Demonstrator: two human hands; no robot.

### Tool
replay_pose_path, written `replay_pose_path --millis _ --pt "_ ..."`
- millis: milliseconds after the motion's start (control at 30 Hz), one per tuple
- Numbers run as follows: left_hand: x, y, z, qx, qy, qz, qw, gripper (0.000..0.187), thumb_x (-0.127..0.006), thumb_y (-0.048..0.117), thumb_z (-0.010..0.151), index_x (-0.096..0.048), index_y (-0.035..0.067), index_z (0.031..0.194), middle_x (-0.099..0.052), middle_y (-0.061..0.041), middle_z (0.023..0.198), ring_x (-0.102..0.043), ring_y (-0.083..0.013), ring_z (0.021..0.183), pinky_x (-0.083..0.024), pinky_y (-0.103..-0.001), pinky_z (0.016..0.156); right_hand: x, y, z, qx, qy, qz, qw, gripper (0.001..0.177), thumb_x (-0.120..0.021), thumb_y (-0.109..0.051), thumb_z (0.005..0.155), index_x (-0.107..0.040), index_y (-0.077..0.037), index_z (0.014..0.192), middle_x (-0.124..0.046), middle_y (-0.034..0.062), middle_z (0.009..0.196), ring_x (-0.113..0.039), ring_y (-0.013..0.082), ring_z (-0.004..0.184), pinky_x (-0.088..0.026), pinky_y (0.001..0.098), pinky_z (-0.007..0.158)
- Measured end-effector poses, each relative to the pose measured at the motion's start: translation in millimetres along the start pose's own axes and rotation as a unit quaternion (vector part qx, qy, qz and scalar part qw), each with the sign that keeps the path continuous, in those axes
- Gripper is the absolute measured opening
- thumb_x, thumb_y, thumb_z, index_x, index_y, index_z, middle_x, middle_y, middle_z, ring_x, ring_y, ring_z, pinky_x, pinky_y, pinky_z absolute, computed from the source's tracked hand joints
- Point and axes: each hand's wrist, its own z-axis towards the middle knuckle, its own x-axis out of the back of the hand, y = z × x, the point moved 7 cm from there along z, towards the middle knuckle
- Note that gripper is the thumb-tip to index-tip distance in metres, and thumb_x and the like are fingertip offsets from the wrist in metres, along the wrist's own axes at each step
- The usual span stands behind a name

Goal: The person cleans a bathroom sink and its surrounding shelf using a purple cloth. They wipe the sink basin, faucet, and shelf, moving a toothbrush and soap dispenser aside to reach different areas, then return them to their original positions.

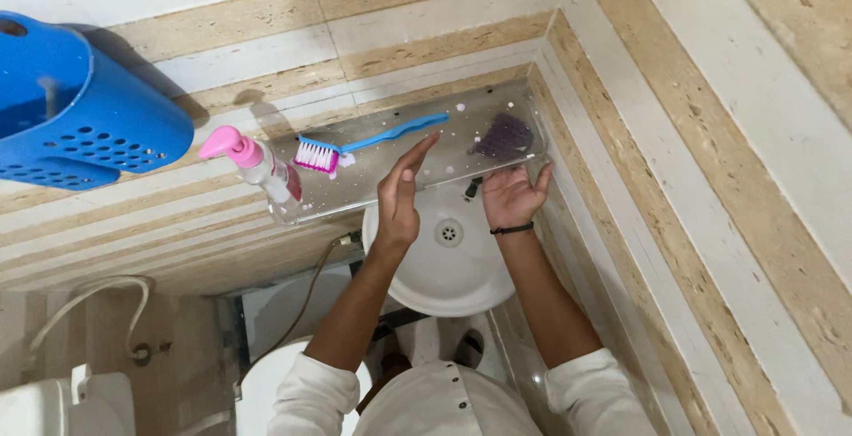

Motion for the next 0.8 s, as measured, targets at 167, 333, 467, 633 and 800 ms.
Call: replay_pose_path --millis 167,333,467,633,800 --pt "12 -4 2 -0.010 0.015 -0.001 1.000 0.060 -0.031 0.038 0.117 -0.051 -0.011 0.145 -0.055 -0.028 0.150 -0.049 -0.0383 0.148 -0.035 -0.049 0.128 1 16 10 -0.042 -0.024 0.024 0.999 0.063 -0.040 -0.051 0.107 -0.050 -0.007 0.151 -0.053 0.0121 0.156 -0.049 0.0295 0.145 -0.037 0.0508 0.124" --pt "21 -4 1 -0.011 0.020 0.007 1.000 0.059 -0.030 0.038 0.117 -0.050 -0.010 0.145 -0.055 -0.029 0.150 -0.049 -0.0392 0.148 -0.035 -0.049 0.128 25 29 20 -0.063 -0.022 0.027 0.997 0.055 -0.042 -0.043 0.108 -0.055 -0.009 0.148 -0.055 0.0102 0.155 -0.048 0.0294 0.145 -0.032 0.0517 0.128" --pt "31 -3 0 -0.009 0.028 0.019 0.999 0.061 -0.029 0.039 0.117 -0.050 -0.010 0.146 -0.054 -0.029 0.151 -0.048 -0.0400 0.148 -0.035 -0.049 0.129 15 45 20 -0.096 -0.049 0.053 0.993 0.055 -0.046 -0.042 0.104 -0.055 -0.007 0.147 -0.055 0.0109 0.152 -0.048 0.0295 0.143 -0.030 0.0506 0.128" --pt "45 0 -4 -0.015 0.043 0.017 0.999 0.060 -0.030 0.038 0.117 -0.050 -0.010 0.146 -0.054 -0.029 0.151 -0.048 -0.0398 0.148 -0.035 -0.050 0.129 -10 66 12 -0.111 -0.060 0.012 0.992 0.058 -0.051 -0.039 0.103 -0.053 -0.002 0.148 -0.054 0.0119 0.154 -0.048 0.0277 0.146 -0.025 0.0467 0.134" --pt "57 4 -8 -0.020 0.059 0.024 0.998 0.059 -0.031 0.038 0.117 -0.051 -0.009 0.146 -0.056 -0.028 0.150 -0.050 -0.0386 0.147 -0.036 -0.049 0.128 -9 88 7 -0.145 -0.096 0.009 0.985 0.056 -0.052 -0.038 0.104 -0.053 -0.003 0.148 -0.055 0.0120 0.153 -0.046 0.0298 0.147 -0.022 0.0469 0.134"
